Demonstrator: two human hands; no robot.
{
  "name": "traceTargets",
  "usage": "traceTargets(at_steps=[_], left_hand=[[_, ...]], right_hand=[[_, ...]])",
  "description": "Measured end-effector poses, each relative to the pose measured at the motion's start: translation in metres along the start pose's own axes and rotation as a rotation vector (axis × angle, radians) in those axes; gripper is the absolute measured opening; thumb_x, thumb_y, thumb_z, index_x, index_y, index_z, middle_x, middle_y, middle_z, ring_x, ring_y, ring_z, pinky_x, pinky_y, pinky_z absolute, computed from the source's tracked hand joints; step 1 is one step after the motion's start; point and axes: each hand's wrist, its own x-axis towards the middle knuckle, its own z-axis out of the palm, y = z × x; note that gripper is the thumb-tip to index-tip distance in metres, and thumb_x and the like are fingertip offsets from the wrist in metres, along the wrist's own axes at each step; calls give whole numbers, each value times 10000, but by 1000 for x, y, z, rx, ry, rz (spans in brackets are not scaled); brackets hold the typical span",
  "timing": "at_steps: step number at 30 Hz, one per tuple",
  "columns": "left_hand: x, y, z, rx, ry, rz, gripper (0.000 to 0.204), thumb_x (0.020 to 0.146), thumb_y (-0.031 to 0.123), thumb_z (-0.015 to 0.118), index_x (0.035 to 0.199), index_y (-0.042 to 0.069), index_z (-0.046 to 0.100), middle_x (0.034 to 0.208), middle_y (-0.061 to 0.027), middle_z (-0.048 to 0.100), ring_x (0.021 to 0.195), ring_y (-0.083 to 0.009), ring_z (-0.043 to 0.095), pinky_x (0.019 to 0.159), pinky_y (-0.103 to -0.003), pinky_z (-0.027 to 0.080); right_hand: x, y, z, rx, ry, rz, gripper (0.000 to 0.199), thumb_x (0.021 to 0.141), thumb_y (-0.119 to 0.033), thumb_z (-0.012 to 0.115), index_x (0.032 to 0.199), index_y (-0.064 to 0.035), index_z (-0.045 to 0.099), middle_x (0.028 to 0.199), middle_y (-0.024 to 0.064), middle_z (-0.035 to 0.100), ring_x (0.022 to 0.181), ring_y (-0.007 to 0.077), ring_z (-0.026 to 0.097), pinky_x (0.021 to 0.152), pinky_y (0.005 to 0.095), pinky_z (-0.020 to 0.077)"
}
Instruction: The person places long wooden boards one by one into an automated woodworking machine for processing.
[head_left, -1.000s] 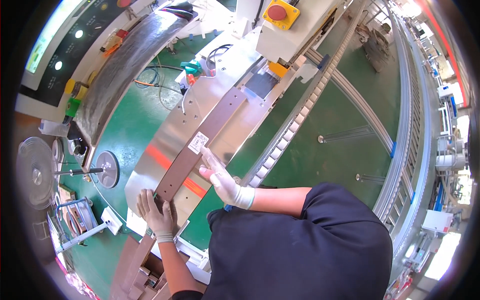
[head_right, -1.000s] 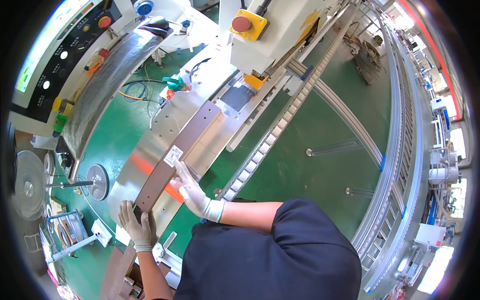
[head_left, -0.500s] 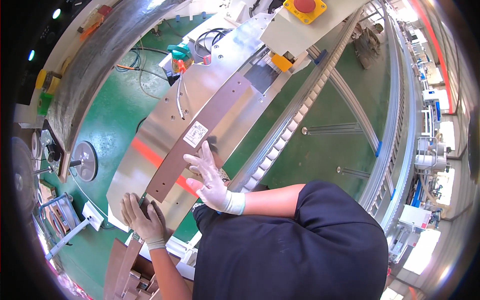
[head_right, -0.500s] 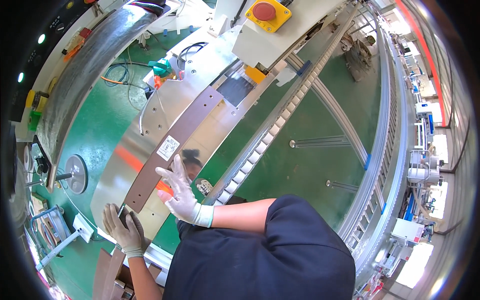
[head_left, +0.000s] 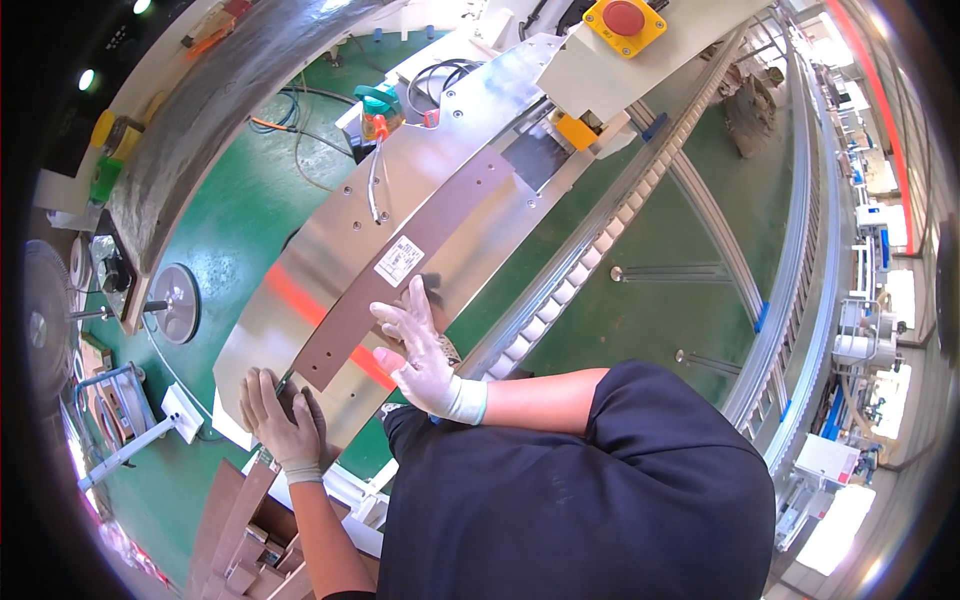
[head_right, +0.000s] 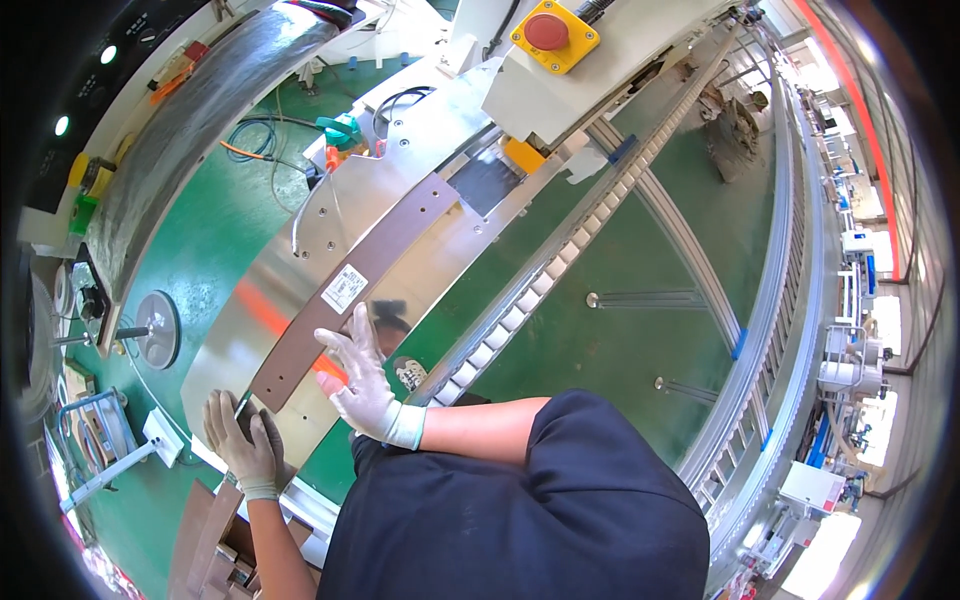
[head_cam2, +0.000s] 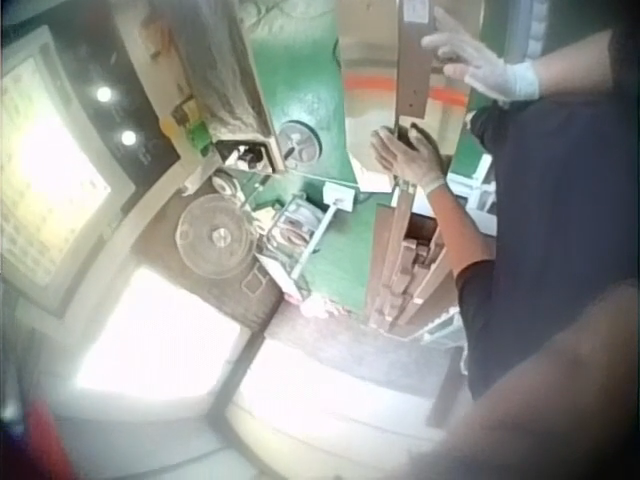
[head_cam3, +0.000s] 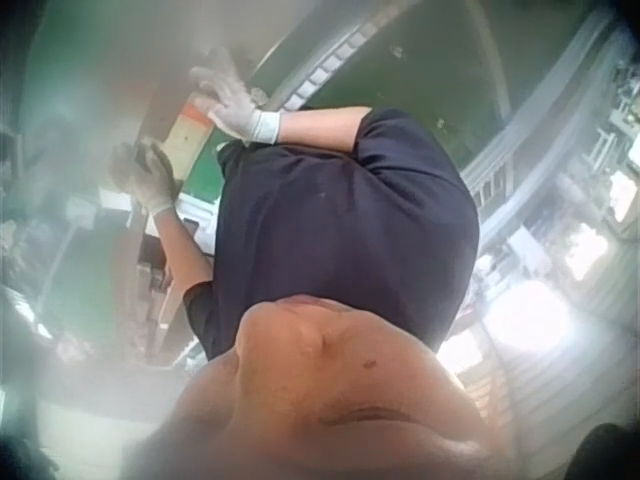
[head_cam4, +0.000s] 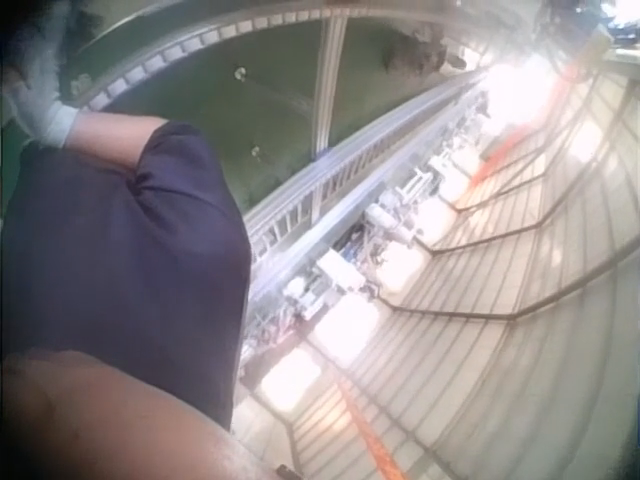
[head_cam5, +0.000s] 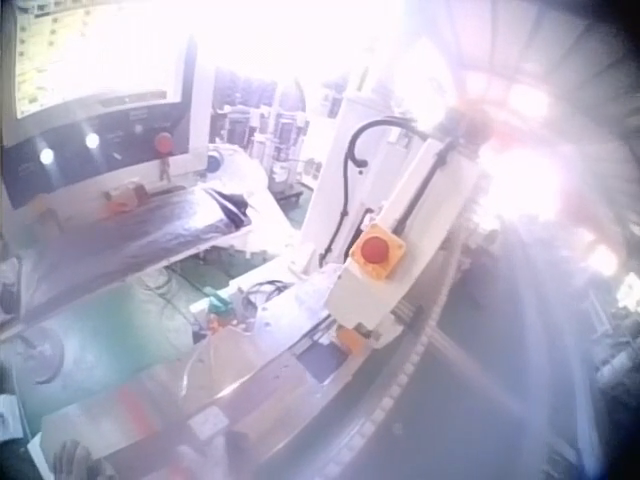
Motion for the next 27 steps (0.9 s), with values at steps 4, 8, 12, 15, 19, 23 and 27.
traceTargets(at_steps=[4,8,12,15,19,23,27], left_hand=[[-2,-6,-11,-162,17,-38,466,951,186,660,1383,14,635,1494,-252,583,1417,-461,496,1212,-546,345],[33,62,-70,-458,-195,53,213,970,242,697,1012,57,794,1049,-154,788,1079,-362,722,1017,-462,537],[46,149,-137,-202,-415,475,194,932,254,728,828,91,716,842,-84,722,889,-298,717,925,-455,550],[43,199,-157,-236,-405,554,93,780,197,696,736,123,731,802,-76,711,858,-277,711,865,-427,542],[28,295,-226,-46,-147,783,146,739,195,715,705,53,720,708,-87,645,825,-300,690,850,-413,526],[14,324,-244,-214,-44,949,143,756,199,706,752,56,716,746,-90,652,844,-302,691,862,-420,526],[22,318,-232,-276,-65,938,147,773,203,698,800,59,713,784,-93,658,863,-305,691,875,-426,525]], right_hand=[[-5,22,5,37,16,-82,568,971,26,660,1520,-71,546,1786,206,24,1587,316,324,1162,440,477],[-1,18,-15,25,-6,-45,569,990,15,638,1542,-64,527,1784,205,41,1515,294,440,1166,439,463],[0,8,-19,22,-43,-37,539,1012,-66,644,1540,-89,541,1790,207,17,1533,278,413,1149,439,480],[1,7,-23,29,-93,-88,546,1011,-77,649,1545,-94,539,1794,198,14,1544,274,397,1147,432,480],[1,13,-17,12,-106,-96,624,940,108,556,1542,-57,529,1794,164,37,1556,258,379,1176,401,454],[2,2,-30,-104,-99,-159,764,941,156,505,1653,-73,349,1714,151,276,1462,254,482,1165,400,473],[1,23,-29,39,-116,-169,850,1007,85,560,1716,-101,129,1645,133,384,1441,268,510,1170,411,465]])
